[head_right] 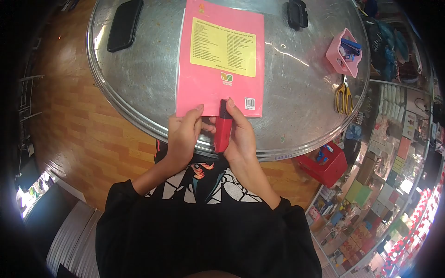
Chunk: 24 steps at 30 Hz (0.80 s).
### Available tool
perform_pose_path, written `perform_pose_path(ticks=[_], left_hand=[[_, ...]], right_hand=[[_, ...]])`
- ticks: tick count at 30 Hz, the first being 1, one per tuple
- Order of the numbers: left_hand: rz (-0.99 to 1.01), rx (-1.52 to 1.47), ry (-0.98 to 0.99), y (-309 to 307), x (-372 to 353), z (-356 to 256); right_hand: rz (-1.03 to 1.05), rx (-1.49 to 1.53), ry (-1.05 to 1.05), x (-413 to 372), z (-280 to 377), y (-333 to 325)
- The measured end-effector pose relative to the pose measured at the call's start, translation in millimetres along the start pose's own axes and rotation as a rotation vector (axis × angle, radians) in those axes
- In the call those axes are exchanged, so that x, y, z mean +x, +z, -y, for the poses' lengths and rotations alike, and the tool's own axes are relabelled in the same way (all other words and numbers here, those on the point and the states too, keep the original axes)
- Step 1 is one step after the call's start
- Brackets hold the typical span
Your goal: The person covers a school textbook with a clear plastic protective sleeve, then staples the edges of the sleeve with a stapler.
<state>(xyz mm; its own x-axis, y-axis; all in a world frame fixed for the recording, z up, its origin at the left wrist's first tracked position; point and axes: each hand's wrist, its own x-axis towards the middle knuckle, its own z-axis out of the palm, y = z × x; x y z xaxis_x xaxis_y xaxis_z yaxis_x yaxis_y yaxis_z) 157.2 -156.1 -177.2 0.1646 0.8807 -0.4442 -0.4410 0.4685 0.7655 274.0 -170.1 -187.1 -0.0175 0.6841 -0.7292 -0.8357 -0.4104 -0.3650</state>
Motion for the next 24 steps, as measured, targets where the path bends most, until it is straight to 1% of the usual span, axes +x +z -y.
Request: perform_pose_path(ticks=[1,3,4,6,7,9,11,13,15,16,17,19,20,21,22,23,24], left_hand=[[0.003,0.004,0.001,0.0,-0.2,-0.2],[-0.003,-0.014,-0.013,0.4,-0.1,-0.6],[0.0,-0.012,-0.012,2.3,-0.7,-2.2],[-0.029,0.071,-0.048,7.1,-2.3,-6.6],[-0.027,0.073,-0.047,6.0,-2.2,-5.4],[-0.102,0.135,0.011,0.0,-2.4,-0.1],[-0.121,0.142,0.026,-14.8,-4.2,-0.3],[-0.139,0.148,0.04,-30.7,-5.6,0.3],[-0.171,0.054,0.07,-44.3,-6.1,2.5],[-0.227,-0.004,0.078,-50.5,-5.0,5.1],[-0.225,0.0,0.083,-55.7,-4.8,5.7],[-0.227,0.094,0.089,-63.1,-4.5,4.6],[-0.225,0.099,0.098,-64.3,-4.4,4.1],[-0.228,0.084,0.056,-64.4,-3.9,3.3],[-0.229,0.067,0.016,-63.6,-3.0,1.9],[-0.224,0.067,0.029,-60.0,-2.6,-0.4],[-0.237,0.05,0.077,-55.2,-3.6,-2.8]], right_hand=[[0.002,0.004,-0.003,0.6,1.5,-1.1],[0.037,-0.049,0.104,1.7,8.5,-5.4],[0.038,-0.047,0.101,1.2,10.1,-9.6],[0.195,0.06,0.219,-2.9,11.8,-19.0],[0.198,0.062,0.217,-10.5,13.6,-20.2],[0.118,-0.146,0.214,-34.5,17.1,-22.2],[0.1,-0.204,0.192,-45.9,26.5,-35.7],[0.021,-0.58,-0.199,-51.0,37.0,-44.3],[-0.277,-0.876,-0.545,-48.3,44.0,-45.5],[-0.23,-0.884,-0.789,-35.3,46.2,-59.8],[-0.227,-0.878,-0.792,-27.5,51.6,-73.0],[-0.493,-1.284,-1.042,-16.3,61.2,-88.6],[-0.543,-1.313,-1.063,-15.2,63.4,-82.7],[-0.54,-1.304,-1.072,-13.7,63.2,-81.7],[-0.572,-1.391,-1.111,-11.6,63.7,-80.9],[-0.604,-1.48,-1.151,-9.1,65.0,-79.6],[-0.611,-1.473,-1.129,-7.5,64.8,-78.0]])
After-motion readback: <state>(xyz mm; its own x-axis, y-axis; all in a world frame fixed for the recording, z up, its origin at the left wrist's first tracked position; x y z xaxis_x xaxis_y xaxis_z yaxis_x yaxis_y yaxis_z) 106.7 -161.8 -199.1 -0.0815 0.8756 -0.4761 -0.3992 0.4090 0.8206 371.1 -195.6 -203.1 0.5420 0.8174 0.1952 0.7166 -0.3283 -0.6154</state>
